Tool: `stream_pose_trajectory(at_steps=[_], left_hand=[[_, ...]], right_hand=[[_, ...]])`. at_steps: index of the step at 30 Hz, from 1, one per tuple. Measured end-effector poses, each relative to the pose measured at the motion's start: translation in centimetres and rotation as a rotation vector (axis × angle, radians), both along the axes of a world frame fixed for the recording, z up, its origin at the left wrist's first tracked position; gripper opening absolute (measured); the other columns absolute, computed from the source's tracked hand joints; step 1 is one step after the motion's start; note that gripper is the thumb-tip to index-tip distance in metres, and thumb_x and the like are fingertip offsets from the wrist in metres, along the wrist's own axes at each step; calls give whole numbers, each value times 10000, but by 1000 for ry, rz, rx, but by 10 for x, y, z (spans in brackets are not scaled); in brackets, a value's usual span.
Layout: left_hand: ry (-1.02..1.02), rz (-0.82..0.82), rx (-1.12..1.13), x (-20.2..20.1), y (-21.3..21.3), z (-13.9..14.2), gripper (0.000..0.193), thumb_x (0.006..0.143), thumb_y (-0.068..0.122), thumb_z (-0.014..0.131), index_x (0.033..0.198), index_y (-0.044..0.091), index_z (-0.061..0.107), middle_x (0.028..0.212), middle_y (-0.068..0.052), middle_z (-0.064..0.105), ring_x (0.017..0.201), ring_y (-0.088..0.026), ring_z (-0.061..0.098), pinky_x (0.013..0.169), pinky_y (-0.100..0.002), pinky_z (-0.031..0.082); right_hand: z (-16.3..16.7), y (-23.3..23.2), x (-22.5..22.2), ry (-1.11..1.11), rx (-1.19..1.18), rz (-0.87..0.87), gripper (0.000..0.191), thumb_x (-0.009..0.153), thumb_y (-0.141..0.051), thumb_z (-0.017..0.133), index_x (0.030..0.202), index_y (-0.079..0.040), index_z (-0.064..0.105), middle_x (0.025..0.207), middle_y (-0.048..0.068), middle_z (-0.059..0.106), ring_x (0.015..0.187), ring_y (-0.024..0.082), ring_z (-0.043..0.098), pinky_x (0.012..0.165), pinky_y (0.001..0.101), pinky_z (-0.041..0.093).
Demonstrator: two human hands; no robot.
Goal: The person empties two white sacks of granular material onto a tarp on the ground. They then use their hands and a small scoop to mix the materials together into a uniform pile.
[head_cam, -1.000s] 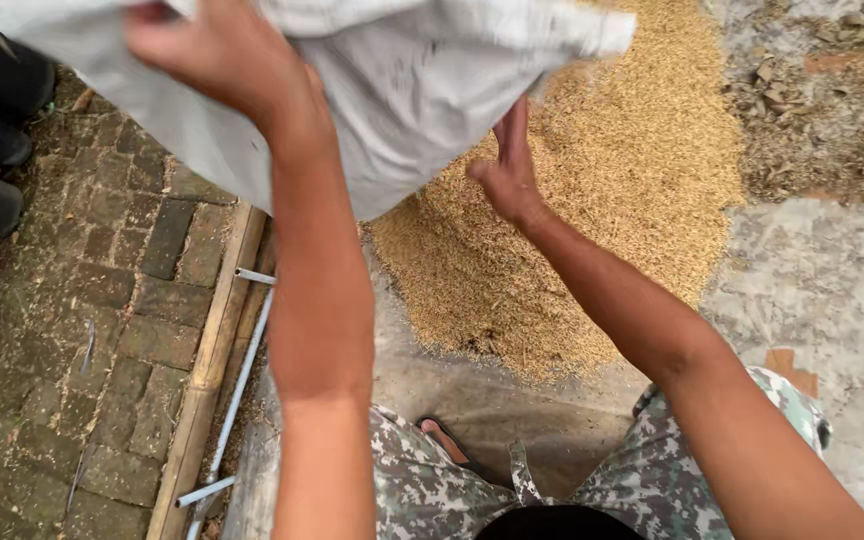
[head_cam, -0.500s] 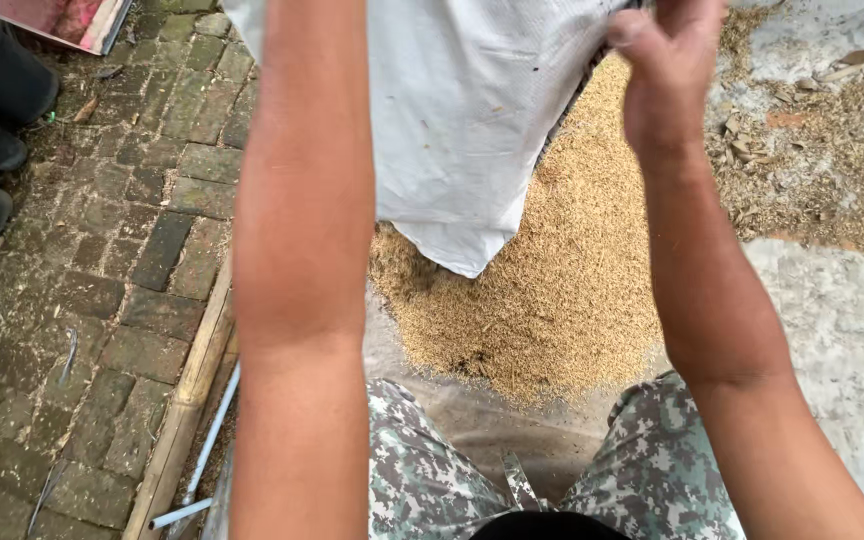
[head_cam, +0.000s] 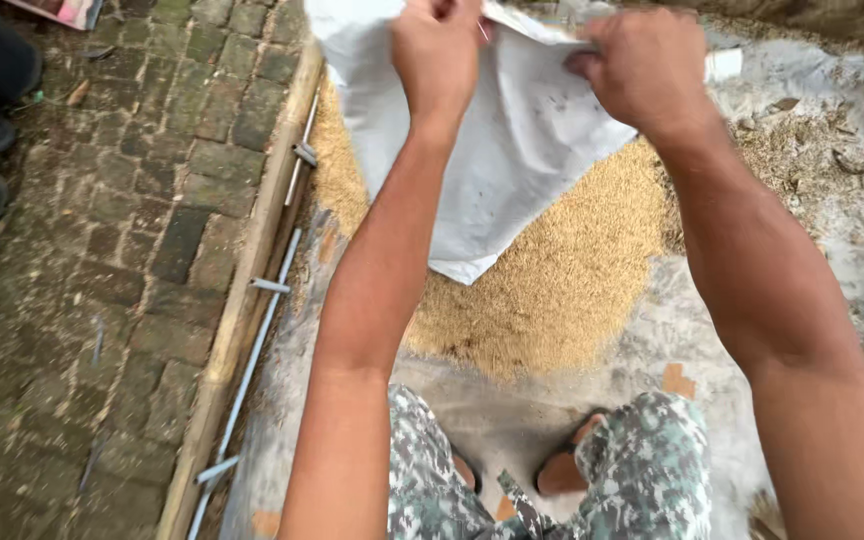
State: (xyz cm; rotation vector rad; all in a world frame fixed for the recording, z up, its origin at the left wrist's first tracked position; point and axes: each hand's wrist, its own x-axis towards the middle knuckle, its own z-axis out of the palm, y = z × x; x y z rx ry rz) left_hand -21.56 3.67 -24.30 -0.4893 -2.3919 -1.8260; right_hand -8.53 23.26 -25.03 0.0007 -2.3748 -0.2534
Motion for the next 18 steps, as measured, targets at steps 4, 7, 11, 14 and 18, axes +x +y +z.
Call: stream_pose_trajectory(at_steps=[4, 7, 11, 14, 18], left_hand=[[797, 117, -622, -19, -62, 45, 335, 782, 79, 807, 1105, 148, 754, 1142, -166, 642, 1097, -356, 579, 902, -494, 460], [773, 19, -724, -52, -83, 84, 350, 647, 204, 870, 944, 114, 708, 1281, -214, 546, 1263, -416, 429, 994, -575, 359], [292, -190, -565, -77, -85, 138, 441, 778, 74, 802, 1177, 91, 613, 1262, -94, 590, 1223, -338, 500, 1029, -544, 397], [406, -141, -641, -88, -79, 178, 231, 794, 53, 792, 992, 88, 679, 1153, -88, 635, 1139, -354, 546, 958, -552, 396], [557, -52, -541, -106, -72, 226, 244, 844, 58, 777, 1065, 63, 675, 1083, -143, 660, 1074, -402, 581, 875, -537, 454]], right_hand=[[7, 4, -19, -215, -238, -105, 230, 1103, -279, 721, 911, -191, 812, 718, -2, 689, 487, 135, 576, 389, 317, 414], [19, 8, -23, -205, -173, -107, 279, 1066, -337, 751, 831, -192, 795, 698, 2, 687, 528, 116, 581, 381, 334, 415], [84, 0, -26, -82, -345, -13, 127, 1004, -216, 752, 885, -192, 790, 783, -9, 719, 654, 97, 635, 491, 293, 483], [151, -3, -32, 38, -273, -8, 103, 973, -163, 759, 882, -196, 793, 766, -25, 716, 677, 111, 646, 533, 290, 499], [226, 10, -40, 99, -223, -16, 170, 973, -69, 736, 897, -201, 811, 776, -39, 721, 645, 120, 638, 504, 303, 485]])
